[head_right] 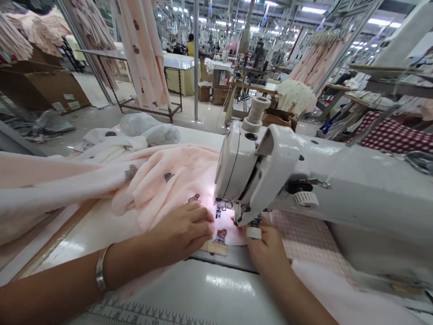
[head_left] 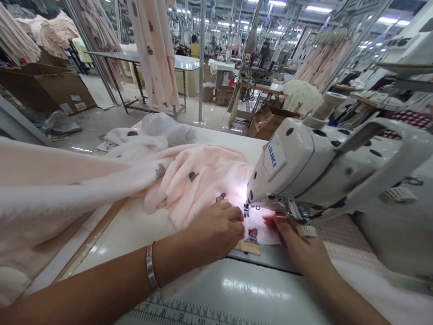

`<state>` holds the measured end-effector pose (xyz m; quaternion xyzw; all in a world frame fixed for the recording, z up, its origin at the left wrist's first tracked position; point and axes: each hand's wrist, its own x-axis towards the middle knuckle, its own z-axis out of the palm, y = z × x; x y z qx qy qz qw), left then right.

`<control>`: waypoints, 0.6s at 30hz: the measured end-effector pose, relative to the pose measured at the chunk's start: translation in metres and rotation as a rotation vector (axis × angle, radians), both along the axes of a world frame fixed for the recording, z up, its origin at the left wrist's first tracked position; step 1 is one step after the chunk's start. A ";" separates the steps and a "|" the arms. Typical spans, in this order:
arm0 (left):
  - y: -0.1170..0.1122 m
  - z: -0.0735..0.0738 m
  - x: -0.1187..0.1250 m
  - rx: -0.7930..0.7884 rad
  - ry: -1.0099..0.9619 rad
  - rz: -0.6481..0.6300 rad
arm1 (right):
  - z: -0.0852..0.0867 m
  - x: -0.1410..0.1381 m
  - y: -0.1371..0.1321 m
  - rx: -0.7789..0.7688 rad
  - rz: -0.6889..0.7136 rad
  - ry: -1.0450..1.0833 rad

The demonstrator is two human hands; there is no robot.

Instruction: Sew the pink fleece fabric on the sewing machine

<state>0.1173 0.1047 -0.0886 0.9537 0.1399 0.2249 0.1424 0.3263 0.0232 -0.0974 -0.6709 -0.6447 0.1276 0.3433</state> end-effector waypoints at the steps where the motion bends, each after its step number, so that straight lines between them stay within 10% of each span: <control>1: 0.000 0.001 0.000 -0.004 0.004 -0.001 | 0.000 0.000 -0.001 -0.002 0.029 -0.041; 6: 0.003 0.000 0.001 -0.007 0.004 0.012 | 0.001 -0.005 -0.004 0.000 0.199 -0.326; 18: 0.037 0.020 0.011 0.100 0.150 0.123 | -0.024 0.015 0.014 0.011 0.105 -0.536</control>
